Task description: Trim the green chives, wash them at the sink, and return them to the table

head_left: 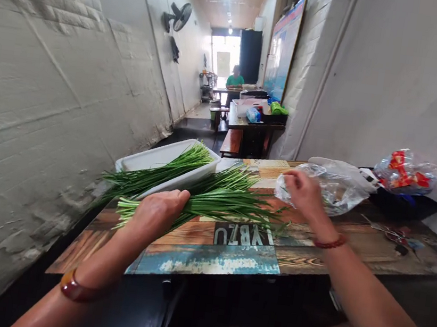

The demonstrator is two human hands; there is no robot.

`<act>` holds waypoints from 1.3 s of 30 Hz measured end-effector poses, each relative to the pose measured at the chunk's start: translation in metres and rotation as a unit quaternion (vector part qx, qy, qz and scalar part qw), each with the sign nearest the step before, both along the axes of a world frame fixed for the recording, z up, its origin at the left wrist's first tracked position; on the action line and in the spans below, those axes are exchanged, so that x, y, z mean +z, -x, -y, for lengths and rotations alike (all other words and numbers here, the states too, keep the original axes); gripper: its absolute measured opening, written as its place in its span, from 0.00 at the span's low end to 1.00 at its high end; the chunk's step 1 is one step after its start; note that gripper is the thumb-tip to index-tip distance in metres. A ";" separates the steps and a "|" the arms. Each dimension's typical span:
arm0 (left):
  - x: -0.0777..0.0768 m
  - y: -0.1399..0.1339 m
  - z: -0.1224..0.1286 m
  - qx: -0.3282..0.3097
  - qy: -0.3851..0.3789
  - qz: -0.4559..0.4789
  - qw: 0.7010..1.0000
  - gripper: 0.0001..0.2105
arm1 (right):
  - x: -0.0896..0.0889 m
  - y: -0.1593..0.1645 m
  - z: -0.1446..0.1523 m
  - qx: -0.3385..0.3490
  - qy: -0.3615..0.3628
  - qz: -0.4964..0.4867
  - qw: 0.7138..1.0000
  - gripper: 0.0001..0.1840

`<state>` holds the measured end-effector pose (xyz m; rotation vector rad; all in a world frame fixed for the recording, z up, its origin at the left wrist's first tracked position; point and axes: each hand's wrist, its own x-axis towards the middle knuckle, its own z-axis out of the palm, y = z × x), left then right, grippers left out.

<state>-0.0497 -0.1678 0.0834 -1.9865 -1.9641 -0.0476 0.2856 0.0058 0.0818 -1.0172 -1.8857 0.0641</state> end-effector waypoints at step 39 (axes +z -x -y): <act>-0.024 -0.071 -0.069 -0.105 -0.115 0.835 0.528 0.12 | -0.046 0.166 0.075 0.266 0.271 -0.024 0.925 0.27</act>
